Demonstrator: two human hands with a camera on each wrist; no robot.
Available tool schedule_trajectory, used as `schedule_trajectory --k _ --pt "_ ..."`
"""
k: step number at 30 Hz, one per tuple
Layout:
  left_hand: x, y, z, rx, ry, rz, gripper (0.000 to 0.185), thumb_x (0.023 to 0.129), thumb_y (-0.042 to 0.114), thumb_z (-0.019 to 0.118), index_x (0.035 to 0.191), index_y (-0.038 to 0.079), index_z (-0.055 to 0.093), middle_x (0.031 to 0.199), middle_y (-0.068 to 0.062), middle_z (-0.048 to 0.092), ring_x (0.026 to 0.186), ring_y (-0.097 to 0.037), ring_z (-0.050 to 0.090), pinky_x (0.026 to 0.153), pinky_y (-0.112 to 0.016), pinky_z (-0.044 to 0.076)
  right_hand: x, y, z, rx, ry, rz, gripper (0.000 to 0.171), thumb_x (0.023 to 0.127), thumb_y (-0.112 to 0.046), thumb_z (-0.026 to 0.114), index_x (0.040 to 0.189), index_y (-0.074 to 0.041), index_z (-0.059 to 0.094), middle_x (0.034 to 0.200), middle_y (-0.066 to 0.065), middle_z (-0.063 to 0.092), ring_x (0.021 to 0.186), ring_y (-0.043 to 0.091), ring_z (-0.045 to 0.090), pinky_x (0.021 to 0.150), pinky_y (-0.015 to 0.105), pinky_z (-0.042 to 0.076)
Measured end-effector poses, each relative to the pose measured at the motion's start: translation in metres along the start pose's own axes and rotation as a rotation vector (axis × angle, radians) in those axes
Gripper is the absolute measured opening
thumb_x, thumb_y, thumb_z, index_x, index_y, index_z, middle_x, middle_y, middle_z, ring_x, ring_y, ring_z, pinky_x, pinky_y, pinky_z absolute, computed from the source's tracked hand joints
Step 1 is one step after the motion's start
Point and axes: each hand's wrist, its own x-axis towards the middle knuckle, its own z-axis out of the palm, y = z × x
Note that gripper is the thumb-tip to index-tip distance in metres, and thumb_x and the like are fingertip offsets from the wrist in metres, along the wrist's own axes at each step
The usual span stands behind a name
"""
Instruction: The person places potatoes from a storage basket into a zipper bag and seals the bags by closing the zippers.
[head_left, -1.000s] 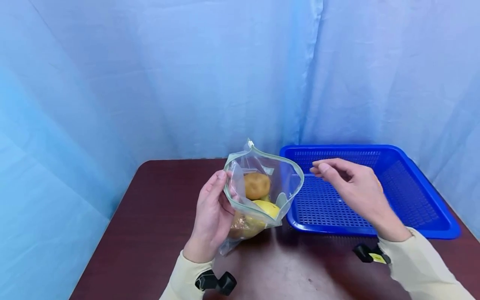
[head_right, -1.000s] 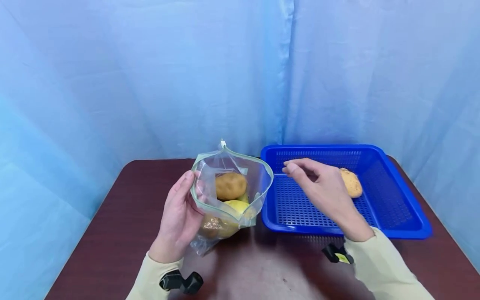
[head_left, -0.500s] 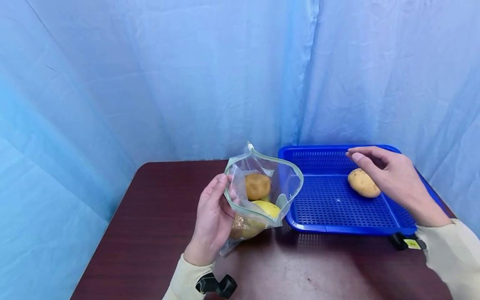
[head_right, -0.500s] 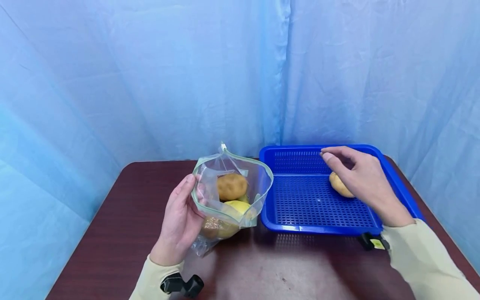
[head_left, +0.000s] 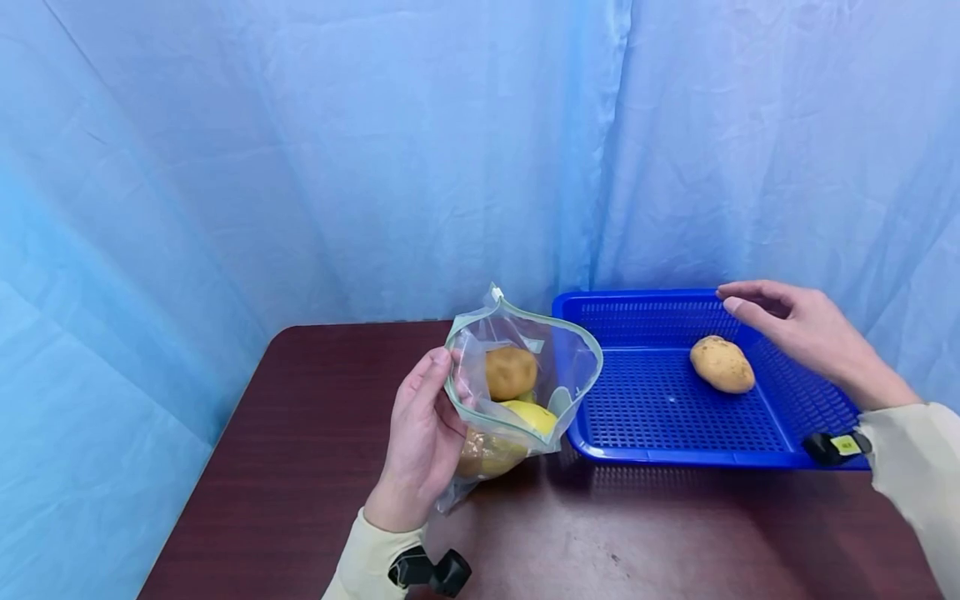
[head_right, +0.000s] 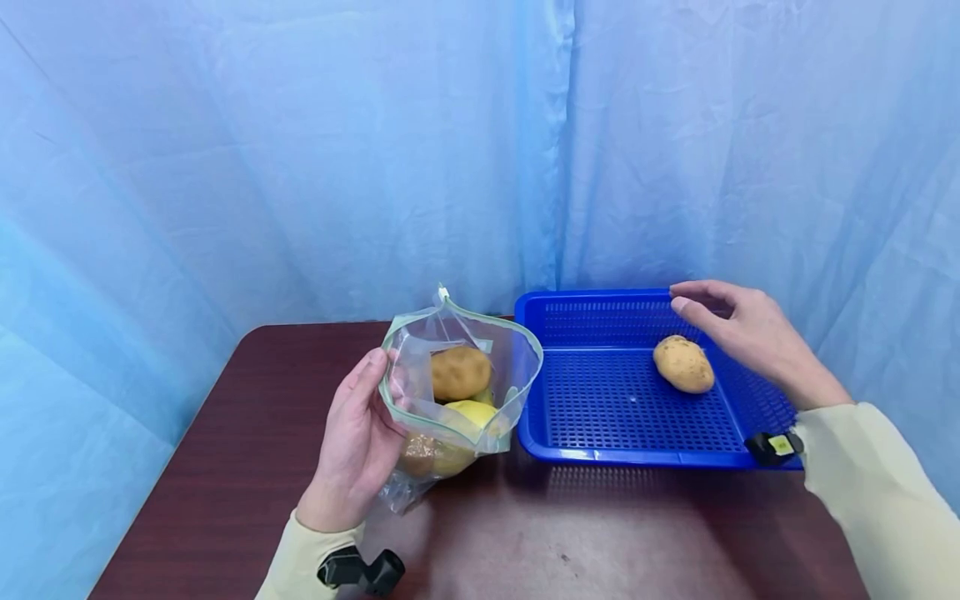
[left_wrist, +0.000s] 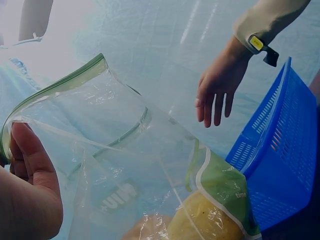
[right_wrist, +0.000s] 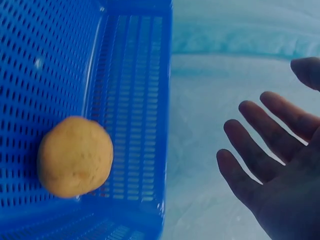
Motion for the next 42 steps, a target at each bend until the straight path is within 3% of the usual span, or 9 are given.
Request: schedule_trajectory --k 4,9,13,17,20,24,28,35,42 --pt "0.0 0.0 -0.001 -0.001 0.002 -0.002 0.014 0.11 0.017 0.053 0.104 0.01 0.063 0.069 0.004 0.06 0.062 -0.004 0.059 0.057 -0.013 0.052 0.006 0.007 -0.001 -0.018 -0.05 0.001 0.048 0.106 -0.047 0.056 0.144 -0.018 0.06 0.141 0.009 0.061 0.103 -0.018 0.048 0.079 0.008 0.039" --pt "0.0 0.0 -0.001 -0.008 0.004 -0.001 0.014 0.11 0.017 0.052 0.104 0.01 0.064 0.069 0.004 0.06 0.061 -0.003 0.059 0.058 -0.013 0.053 0.014 0.016 0.001 -0.04 -0.101 -0.007 0.051 0.106 -0.047 0.056 0.146 -0.016 0.058 0.144 0.016 0.059 0.103 -0.016 0.049 0.081 0.011 0.04" --pt "0.0 0.0 -0.002 -0.013 -0.004 0.0 0.014 0.11 0.017 0.053 0.104 0.01 0.064 0.069 0.004 0.06 0.061 -0.002 0.06 0.058 -0.013 0.053 0.02 0.023 0.004 -0.053 -0.145 -0.001 0.053 0.106 -0.049 0.055 0.147 -0.015 0.057 0.142 0.016 0.061 0.117 0.01 0.059 0.084 0.018 0.045" --pt "0.0 0.0 -0.003 -0.011 -0.013 0.002 0.013 0.11 0.018 0.054 0.104 0.01 0.063 0.07 0.004 0.06 0.062 -0.002 0.06 0.059 -0.013 0.054 0.027 0.028 0.009 -0.055 -0.192 0.005 0.058 0.106 -0.05 0.053 0.149 -0.012 0.054 0.141 0.019 0.061 0.126 0.038 0.058 0.089 0.032 0.05" --pt "0.0 -0.001 -0.004 -0.006 -0.018 0.003 0.014 0.11 0.018 0.054 0.105 0.01 0.063 0.07 0.004 0.061 0.062 -0.002 0.06 0.059 -0.013 0.054 0.033 0.036 0.014 -0.057 -0.217 0.009 0.06 0.107 -0.049 0.052 0.15 -0.009 0.052 0.141 0.021 0.06 0.127 0.042 0.058 0.088 0.034 0.052" --pt "0.0 -0.001 -0.005 0.002 -0.013 0.003 0.013 0.11 0.018 0.054 0.105 0.01 0.063 0.07 0.004 0.061 0.062 -0.003 0.06 0.059 -0.013 0.054 0.039 0.049 0.021 -0.047 -0.255 0.007 0.062 0.108 -0.048 0.051 0.151 -0.004 0.049 0.143 0.026 0.057 0.128 0.047 0.055 0.094 0.048 0.055" --pt "-0.001 -0.001 -0.005 -0.002 0.002 0.0 0.013 0.109 0.017 0.054 0.105 0.01 0.063 0.07 0.004 0.061 0.063 -0.003 0.06 0.06 -0.013 0.054 0.044 0.061 0.029 -0.047 -0.289 -0.01 0.062 0.109 -0.045 0.051 0.15 0.001 0.048 0.147 0.031 0.051 0.132 0.054 0.049 0.1 0.065 0.047" --pt "-0.001 -0.003 -0.008 -0.006 0.014 -0.004 0.014 0.11 0.017 0.053 0.104 0.009 0.063 0.07 0.004 0.061 0.063 -0.003 0.06 0.06 -0.013 0.054 0.046 0.076 0.041 -0.044 -0.368 0.0 0.064 0.11 -0.042 0.05 0.152 0.005 0.043 0.15 0.036 0.044 0.136 0.059 0.041 0.102 0.068 0.045" --pt "0.0 -0.005 -0.011 -0.018 0.01 -0.002 0.014 0.11 0.018 0.054 0.104 0.009 0.063 0.07 0.003 0.06 0.063 -0.003 0.06 0.059 -0.013 0.054 0.04 0.072 0.047 0.006 -0.411 -0.037 0.053 0.11 -0.038 0.049 0.149 -0.002 0.052 0.147 0.025 0.055 0.136 0.049 0.048 0.104 0.062 0.046"
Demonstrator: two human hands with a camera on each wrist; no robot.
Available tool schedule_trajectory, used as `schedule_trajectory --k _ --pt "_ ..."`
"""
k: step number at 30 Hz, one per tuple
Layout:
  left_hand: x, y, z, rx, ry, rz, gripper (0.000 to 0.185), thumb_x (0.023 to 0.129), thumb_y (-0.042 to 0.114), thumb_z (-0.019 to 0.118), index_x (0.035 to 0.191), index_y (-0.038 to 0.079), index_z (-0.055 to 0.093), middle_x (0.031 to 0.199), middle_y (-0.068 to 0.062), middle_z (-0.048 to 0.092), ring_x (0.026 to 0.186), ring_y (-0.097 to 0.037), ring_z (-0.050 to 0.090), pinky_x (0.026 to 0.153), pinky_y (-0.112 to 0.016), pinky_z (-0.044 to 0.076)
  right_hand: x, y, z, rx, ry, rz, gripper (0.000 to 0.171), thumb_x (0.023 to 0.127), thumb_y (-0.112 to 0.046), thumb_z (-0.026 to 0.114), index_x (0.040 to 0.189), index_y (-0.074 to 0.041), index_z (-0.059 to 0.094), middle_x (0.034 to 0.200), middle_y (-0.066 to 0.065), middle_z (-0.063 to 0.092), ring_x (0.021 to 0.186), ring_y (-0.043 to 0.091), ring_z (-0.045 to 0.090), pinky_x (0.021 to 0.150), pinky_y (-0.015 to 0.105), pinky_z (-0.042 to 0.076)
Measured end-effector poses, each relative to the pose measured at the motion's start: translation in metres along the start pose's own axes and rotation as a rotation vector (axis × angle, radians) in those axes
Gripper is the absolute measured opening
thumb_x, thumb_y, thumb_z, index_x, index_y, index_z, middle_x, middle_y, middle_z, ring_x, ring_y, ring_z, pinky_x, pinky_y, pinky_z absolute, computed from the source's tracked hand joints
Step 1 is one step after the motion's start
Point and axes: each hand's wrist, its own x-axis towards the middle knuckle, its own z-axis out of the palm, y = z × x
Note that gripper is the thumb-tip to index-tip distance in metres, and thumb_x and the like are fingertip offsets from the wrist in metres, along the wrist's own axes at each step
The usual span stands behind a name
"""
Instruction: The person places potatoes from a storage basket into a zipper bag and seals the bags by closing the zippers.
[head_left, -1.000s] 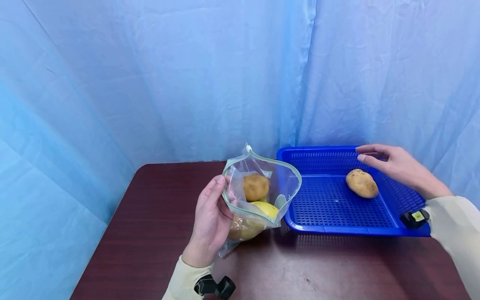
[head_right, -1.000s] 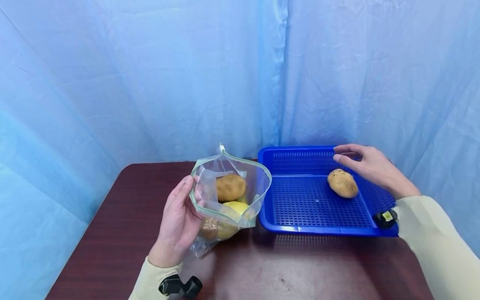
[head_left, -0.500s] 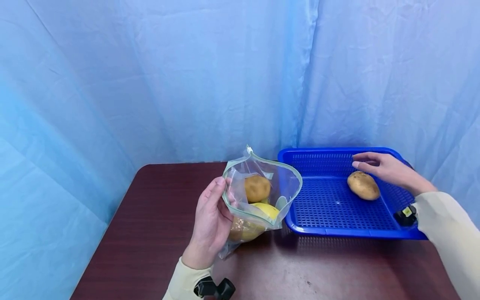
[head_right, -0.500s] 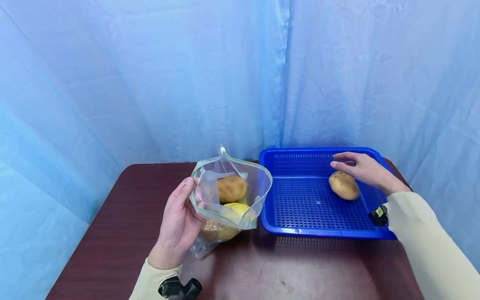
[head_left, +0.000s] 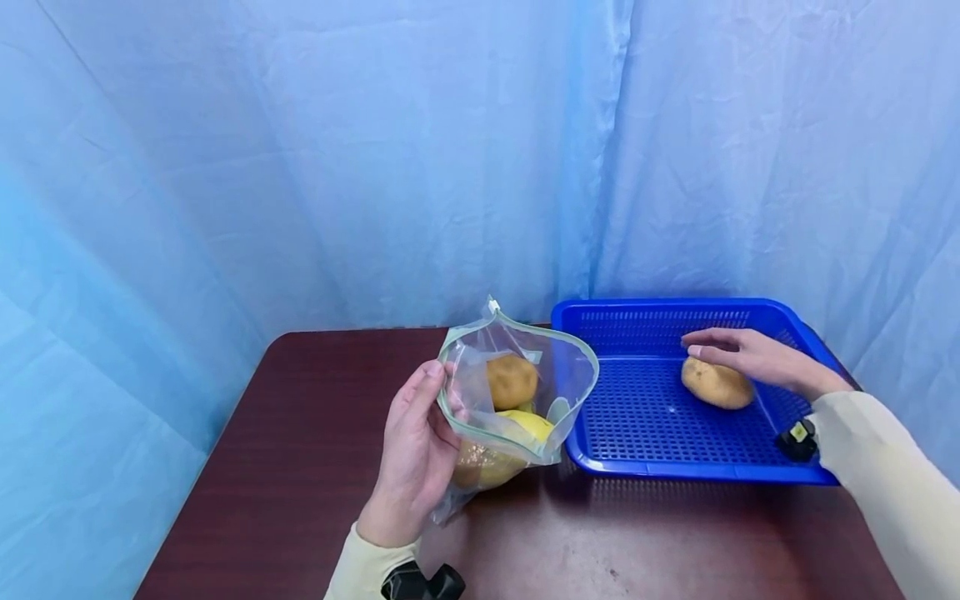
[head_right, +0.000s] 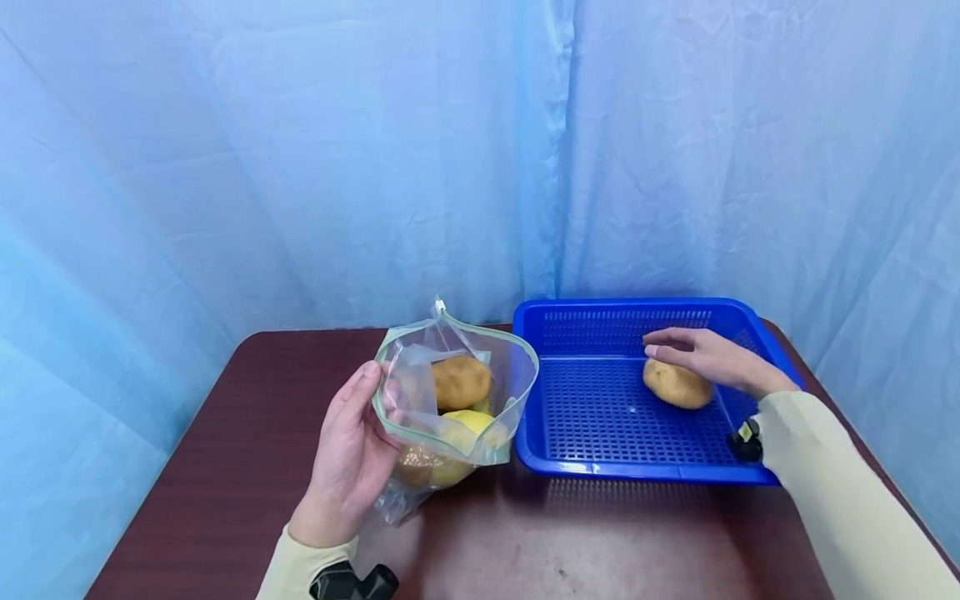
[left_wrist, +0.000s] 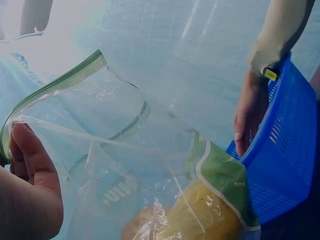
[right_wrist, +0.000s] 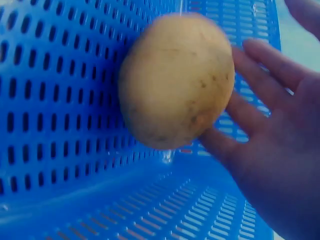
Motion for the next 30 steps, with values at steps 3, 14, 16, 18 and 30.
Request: schedule_trajectory --k 3,14,16,18,30 --pt "-0.001 -0.001 -0.001 0.001 0.0 -0.002 0.014 0.11 0.017 0.053 0.104 0.009 0.063 0.07 0.003 0.06 0.063 -0.003 0.06 0.059 -0.013 0.054 -0.001 -0.004 0.003 0.021 -0.013 -0.023 0.049 0.11 -0.038 0.05 0.147 -0.007 0.056 0.144 0.018 0.06 0.136 0.043 0.051 0.105 0.055 0.047" --pt "0.0 -0.001 -0.003 0.001 -0.009 0.005 0.014 0.11 0.019 0.053 0.104 0.01 0.063 0.071 0.004 0.06 0.063 -0.003 0.059 0.06 -0.013 0.055 -0.013 0.005 -0.006 0.056 -0.057 -0.023 0.055 0.107 -0.033 0.058 0.152 -0.003 0.047 0.149 0.026 0.052 0.135 0.049 0.049 0.102 0.065 0.047" --pt "0.0 -0.002 -0.004 0.004 -0.01 0.004 0.015 0.11 0.019 0.053 0.104 0.01 0.063 0.071 0.004 0.06 0.063 -0.003 0.059 0.06 -0.013 0.054 -0.014 0.009 -0.006 0.078 -0.099 -0.03 0.057 0.107 -0.029 0.059 0.153 0.001 0.044 0.15 0.029 0.049 0.135 0.051 0.048 0.101 0.061 0.05" --pt "0.001 -0.002 -0.004 0.008 -0.008 0.002 0.015 0.11 0.019 0.053 0.104 0.01 0.063 0.071 0.004 0.06 0.063 -0.003 0.059 0.059 -0.013 0.054 -0.015 0.012 -0.005 0.091 -0.13 -0.031 0.058 0.106 -0.027 0.06 0.153 0.002 0.043 0.15 0.029 0.048 0.134 0.05 0.048 0.099 0.053 0.053" --pt "0.003 -0.004 -0.01 0.024 -0.024 0.001 0.015 0.11 0.021 0.054 0.105 0.01 0.062 0.071 0.004 0.06 0.063 -0.003 0.058 0.058 -0.013 0.053 -0.019 0.015 -0.001 0.02 -0.187 -0.027 0.065 0.099 -0.03 0.07 0.153 -0.003 0.047 0.151 0.03 0.046 0.13 0.044 0.048 0.097 0.054 0.048"
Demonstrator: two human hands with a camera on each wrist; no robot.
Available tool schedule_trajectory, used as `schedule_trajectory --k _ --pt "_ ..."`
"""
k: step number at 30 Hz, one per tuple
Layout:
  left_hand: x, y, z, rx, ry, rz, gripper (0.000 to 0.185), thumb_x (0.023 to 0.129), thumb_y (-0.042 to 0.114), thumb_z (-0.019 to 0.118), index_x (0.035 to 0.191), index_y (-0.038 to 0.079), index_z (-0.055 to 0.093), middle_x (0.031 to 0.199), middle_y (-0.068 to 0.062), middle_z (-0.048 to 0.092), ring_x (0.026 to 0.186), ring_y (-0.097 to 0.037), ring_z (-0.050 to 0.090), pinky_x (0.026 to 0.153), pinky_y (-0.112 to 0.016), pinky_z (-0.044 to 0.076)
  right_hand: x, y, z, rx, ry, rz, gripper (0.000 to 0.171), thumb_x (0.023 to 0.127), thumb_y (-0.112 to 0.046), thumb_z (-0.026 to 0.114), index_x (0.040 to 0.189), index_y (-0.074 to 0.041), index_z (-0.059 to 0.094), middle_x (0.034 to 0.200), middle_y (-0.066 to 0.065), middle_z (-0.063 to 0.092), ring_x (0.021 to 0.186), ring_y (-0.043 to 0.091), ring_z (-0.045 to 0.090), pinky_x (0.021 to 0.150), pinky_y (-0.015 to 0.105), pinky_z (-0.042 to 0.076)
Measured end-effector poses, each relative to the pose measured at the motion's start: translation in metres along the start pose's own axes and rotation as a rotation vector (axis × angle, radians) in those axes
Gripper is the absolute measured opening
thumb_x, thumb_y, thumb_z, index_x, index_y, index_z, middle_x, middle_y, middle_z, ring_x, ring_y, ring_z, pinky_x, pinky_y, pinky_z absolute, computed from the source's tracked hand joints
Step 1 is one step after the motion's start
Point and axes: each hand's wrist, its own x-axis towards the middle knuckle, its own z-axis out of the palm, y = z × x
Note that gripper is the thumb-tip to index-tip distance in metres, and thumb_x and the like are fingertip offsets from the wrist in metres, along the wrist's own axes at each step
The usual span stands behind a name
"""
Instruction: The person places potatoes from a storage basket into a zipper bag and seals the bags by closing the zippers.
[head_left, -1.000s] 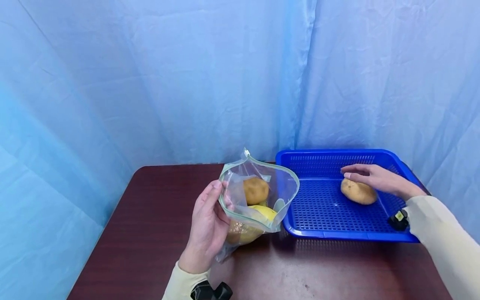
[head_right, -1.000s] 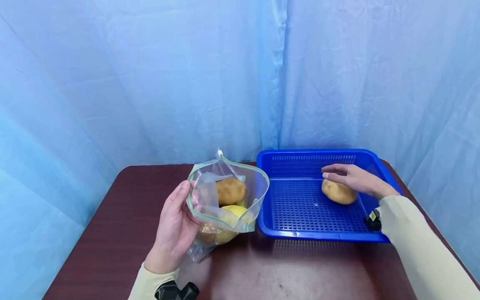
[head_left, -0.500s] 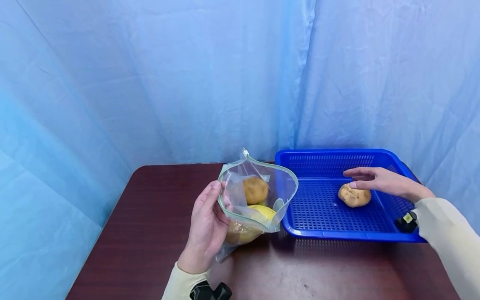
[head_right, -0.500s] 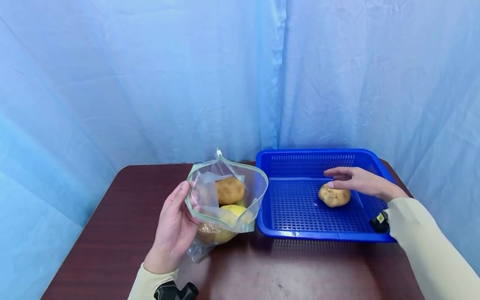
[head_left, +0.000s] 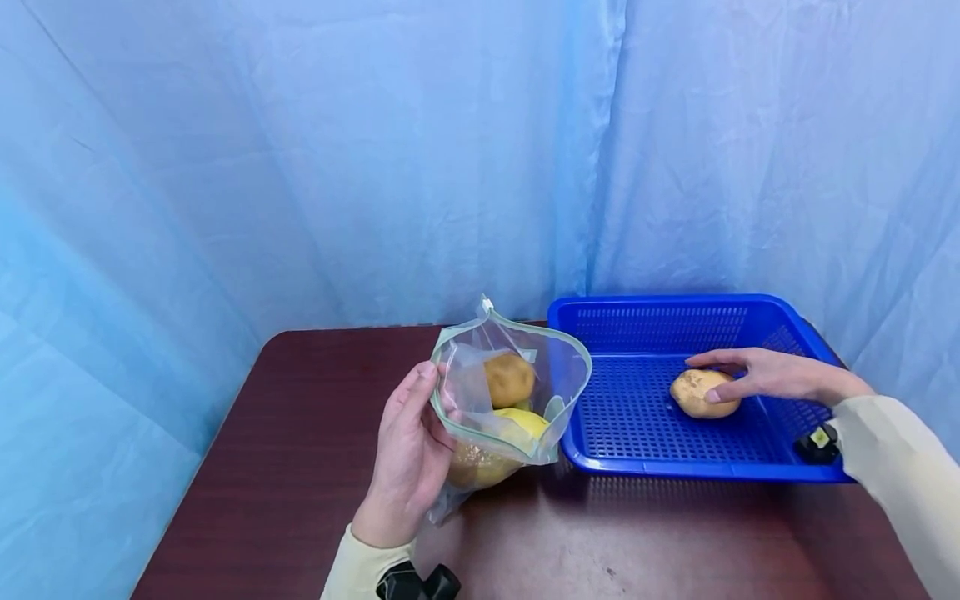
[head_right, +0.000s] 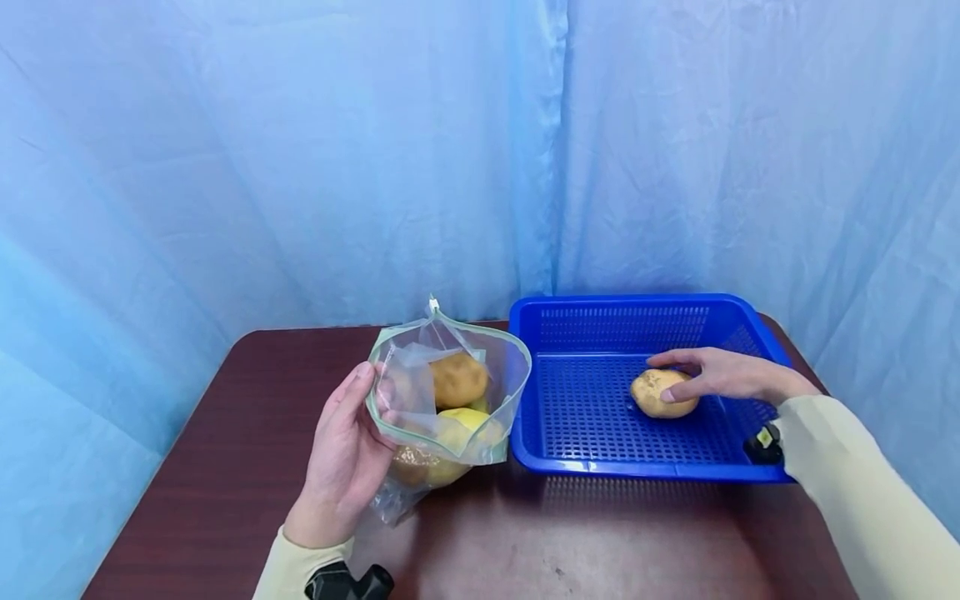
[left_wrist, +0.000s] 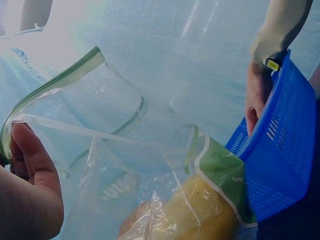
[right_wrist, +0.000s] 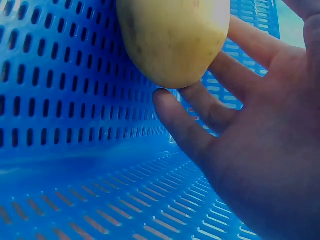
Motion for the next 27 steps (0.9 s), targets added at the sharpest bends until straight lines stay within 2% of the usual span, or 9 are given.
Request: schedule_trajectory --k 5,11,21,27 --pt "0.001 0.001 0.0 -0.006 0.002 0.005 0.015 0.11 0.02 0.053 0.105 0.01 0.063 0.071 0.004 0.06 0.063 -0.003 0.059 0.057 -0.013 0.053 0.005 0.0 0.0 -0.008 -0.031 0.006 0.069 0.097 -0.031 0.073 0.153 -0.002 0.045 0.149 0.029 0.048 0.122 0.037 0.052 0.091 0.047 0.049" --pt "0.001 0.0 0.0 -0.012 0.017 0.001 0.015 0.11 0.02 0.054 0.105 0.01 0.063 0.071 0.004 0.06 0.064 -0.003 0.06 0.06 -0.013 0.055 0.009 0.002 0.001 -0.01 -0.048 -0.004 0.069 0.095 -0.028 0.075 0.152 -0.001 0.047 0.142 0.021 0.055 0.112 0.027 0.054 0.084 0.036 0.05" --pt "0.003 -0.001 0.001 -0.013 0.024 0.004 0.014 0.11 0.02 0.055 0.105 0.009 0.062 0.072 0.004 0.061 0.064 -0.003 0.06 0.06 -0.013 0.055 0.003 -0.01 -0.009 -0.013 0.057 -0.056 0.066 0.095 -0.025 0.077 0.151 -0.005 0.049 0.132 0.013 0.061 0.101 0.015 0.057 0.078 0.028 0.051" --pt "0.001 0.0 0.0 -0.018 0.04 0.008 0.014 0.11 0.02 0.054 0.105 0.01 0.063 0.072 0.004 0.062 0.064 -0.003 0.061 0.061 -0.013 0.056 0.003 -0.023 -0.015 0.0 0.128 -0.073 0.065 0.095 -0.023 0.077 0.151 -0.008 0.05 0.135 0.013 0.059 0.1 0.014 0.058 0.076 0.028 0.054"
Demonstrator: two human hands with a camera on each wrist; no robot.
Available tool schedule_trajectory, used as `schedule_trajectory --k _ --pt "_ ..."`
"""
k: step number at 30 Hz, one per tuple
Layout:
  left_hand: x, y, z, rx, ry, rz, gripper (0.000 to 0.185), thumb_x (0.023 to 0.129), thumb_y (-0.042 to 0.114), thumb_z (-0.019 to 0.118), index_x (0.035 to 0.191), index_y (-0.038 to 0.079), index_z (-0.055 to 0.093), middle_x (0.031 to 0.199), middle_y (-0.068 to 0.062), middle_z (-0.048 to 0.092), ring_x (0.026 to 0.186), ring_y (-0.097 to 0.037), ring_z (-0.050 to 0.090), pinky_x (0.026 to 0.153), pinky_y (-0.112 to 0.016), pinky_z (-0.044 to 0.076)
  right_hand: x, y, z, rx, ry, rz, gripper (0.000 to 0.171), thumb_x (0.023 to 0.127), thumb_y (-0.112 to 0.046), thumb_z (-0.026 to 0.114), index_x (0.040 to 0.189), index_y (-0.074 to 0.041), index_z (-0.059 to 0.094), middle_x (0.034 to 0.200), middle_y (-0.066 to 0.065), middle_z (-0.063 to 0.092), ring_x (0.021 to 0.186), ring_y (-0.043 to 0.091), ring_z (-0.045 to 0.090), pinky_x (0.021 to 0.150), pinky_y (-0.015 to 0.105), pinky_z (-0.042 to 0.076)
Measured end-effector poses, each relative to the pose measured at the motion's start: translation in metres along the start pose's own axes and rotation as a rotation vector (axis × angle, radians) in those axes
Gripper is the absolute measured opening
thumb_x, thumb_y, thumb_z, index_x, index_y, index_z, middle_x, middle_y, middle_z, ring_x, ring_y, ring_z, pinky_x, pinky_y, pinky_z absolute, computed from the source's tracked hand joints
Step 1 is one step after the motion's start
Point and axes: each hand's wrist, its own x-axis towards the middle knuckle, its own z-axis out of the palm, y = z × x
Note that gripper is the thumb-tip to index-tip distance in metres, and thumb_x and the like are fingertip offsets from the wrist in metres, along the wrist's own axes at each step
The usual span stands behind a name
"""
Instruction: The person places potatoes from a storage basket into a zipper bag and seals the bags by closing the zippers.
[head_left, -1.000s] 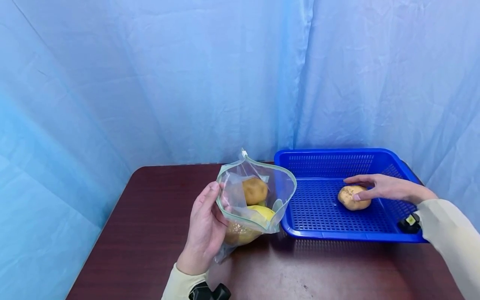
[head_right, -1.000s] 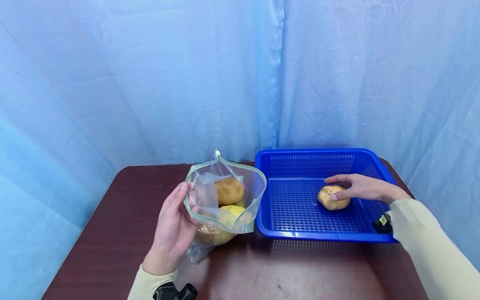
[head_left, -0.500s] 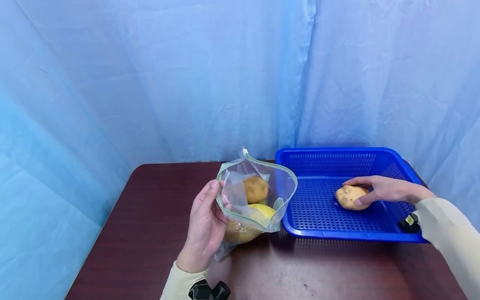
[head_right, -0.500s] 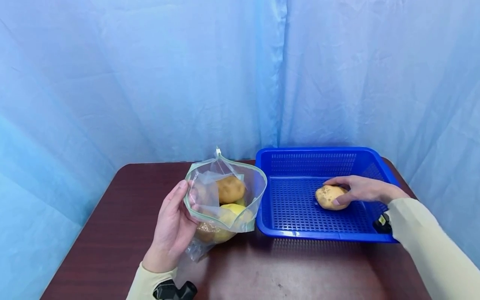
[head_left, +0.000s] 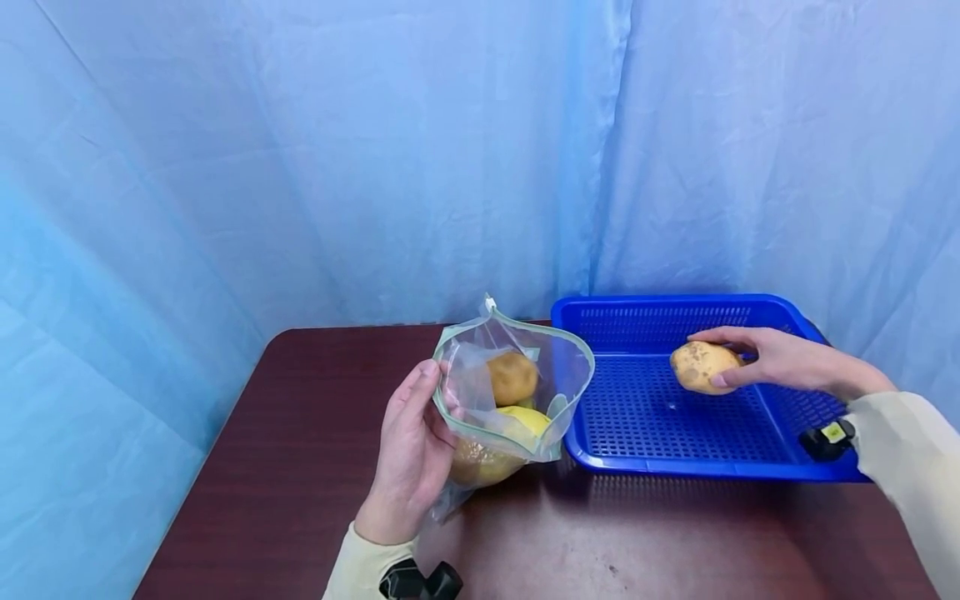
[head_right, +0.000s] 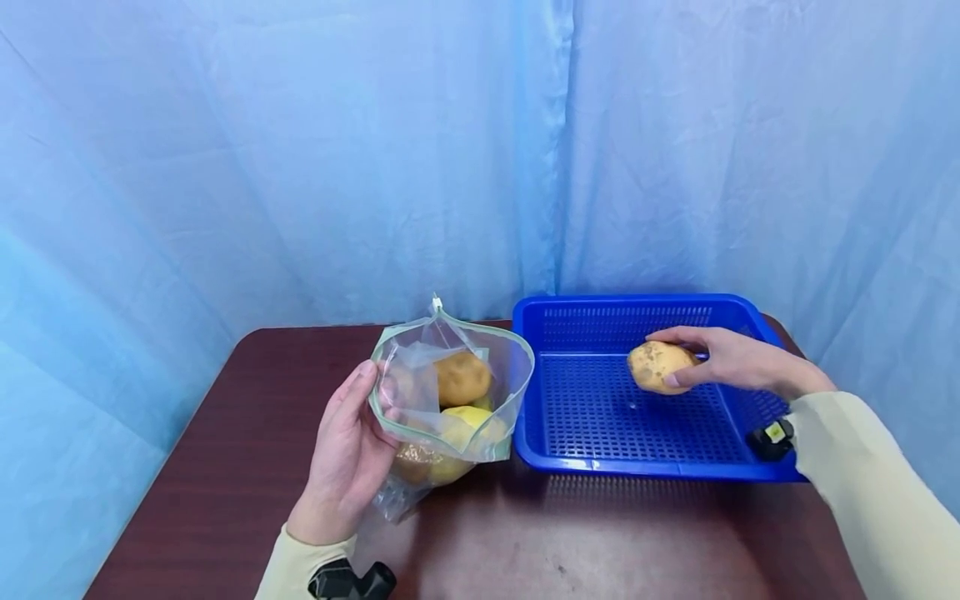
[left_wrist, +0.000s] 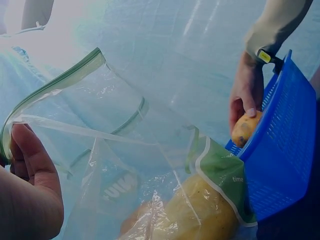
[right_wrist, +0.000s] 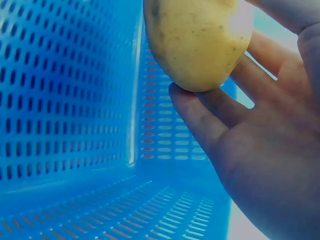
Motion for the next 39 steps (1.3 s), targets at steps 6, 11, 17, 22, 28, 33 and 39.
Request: schedule_trajectory --k 6,11,17,22,28,33,39 --pt "-0.001 0.002 0.002 0.006 0.006 0.002 0.014 0.11 0.02 0.054 0.105 0.01 0.064 0.072 0.004 0.061 0.064 -0.003 0.061 0.061 -0.013 0.055 -0.006 -0.016 -0.005 0.046 0.067 -0.025 0.062 0.097 -0.018 0.074 0.152 -0.008 0.048 0.131 0.013 0.06 0.098 0.014 0.062 0.076 0.027 0.055" --pt "-0.002 0.003 0.004 0.007 0.014 0.002 0.015 0.11 0.019 0.053 0.105 0.01 0.064 0.072 0.004 0.061 0.064 -0.003 0.06 0.061 -0.013 0.055 -0.011 -0.028 -0.005 0.05 0.116 -0.035 0.06 0.099 -0.019 0.072 0.153 -0.012 0.047 0.128 0.008 0.061 0.1 0.014 0.063 0.077 0.027 0.056" --pt "-0.001 0.002 0.007 -0.004 0.011 -0.001 0.014 0.11 0.017 0.053 0.104 0.01 0.064 0.072 0.003 0.059 0.064 -0.003 0.059 0.06 -0.013 0.055 -0.019 -0.041 -0.002 0.045 0.188 -0.032 0.059 0.101 -0.018 0.068 0.156 -0.015 0.045 0.127 0.007 0.058 0.101 0.012 0.061 0.075 0.026 0.056" --pt "-0.003 0.003 0.008 -0.007 0.013 0.004 0.015 0.11 0.016 0.052 0.105 0.01 0.064 0.072 0.003 0.058 0.064 -0.003 0.059 0.06 -0.013 0.055 -0.022 -0.053 0.004 0.057 0.261 -0.058 0.059 0.101 -0.015 0.068 0.155 -0.017 0.046 0.125 0.001 0.057 0.099 0.012 0.063 0.074 0.023 0.056" --pt "-0.003 0.002 0.008 -0.006 0.025 0.0 0.016 0.111 0.016 0.051 0.104 0.01 0.064 0.072 0.003 0.058 0.064 -0.003 0.058 0.06 -0.012 0.054 -0.026 -0.068 0.012 0.091 0.343 -0.107 0.058 0.099 -0.009 0.069 0.153 -0.016 0.049 0.126 -0.002 0.057 0.096 0.012 0.065 0.073 0.02 0.056" --pt "-0.002 0.001 0.009 -0.012 0.032 0.002 0.017 0.111 0.014 0.049 0.104 0.01 0.064 0.073 0.003 0.058 0.064 -0.003 0.058 0.06 -0.012 0.054 -0.029 -0.078 0.017 0.134 0.402 -0.141 0.058 0.098 -0.004 0.069 0.152 -0.015 0.05 0.128 -0.003 0.059 0.1 0.008 0.064 0.075 0.016 0.055" --pt "-0.001 0.001 0.01 -0.023 0.039 -0.007 0.017 0.111 0.015 0.049 0.103 0.009 0.063 0.073 0.003 0.058 0.063 -0.003 0.057 0.059 -0.012 0.053 -0.032 -0.095 0.026 0.166 0.488 -0.145 0.059 0.098 -0.002 0.068 0.152 -0.016 0.051 0.127 -0.006 0.06 0.1 0.005 0.063 0.074 0.013 0.053"
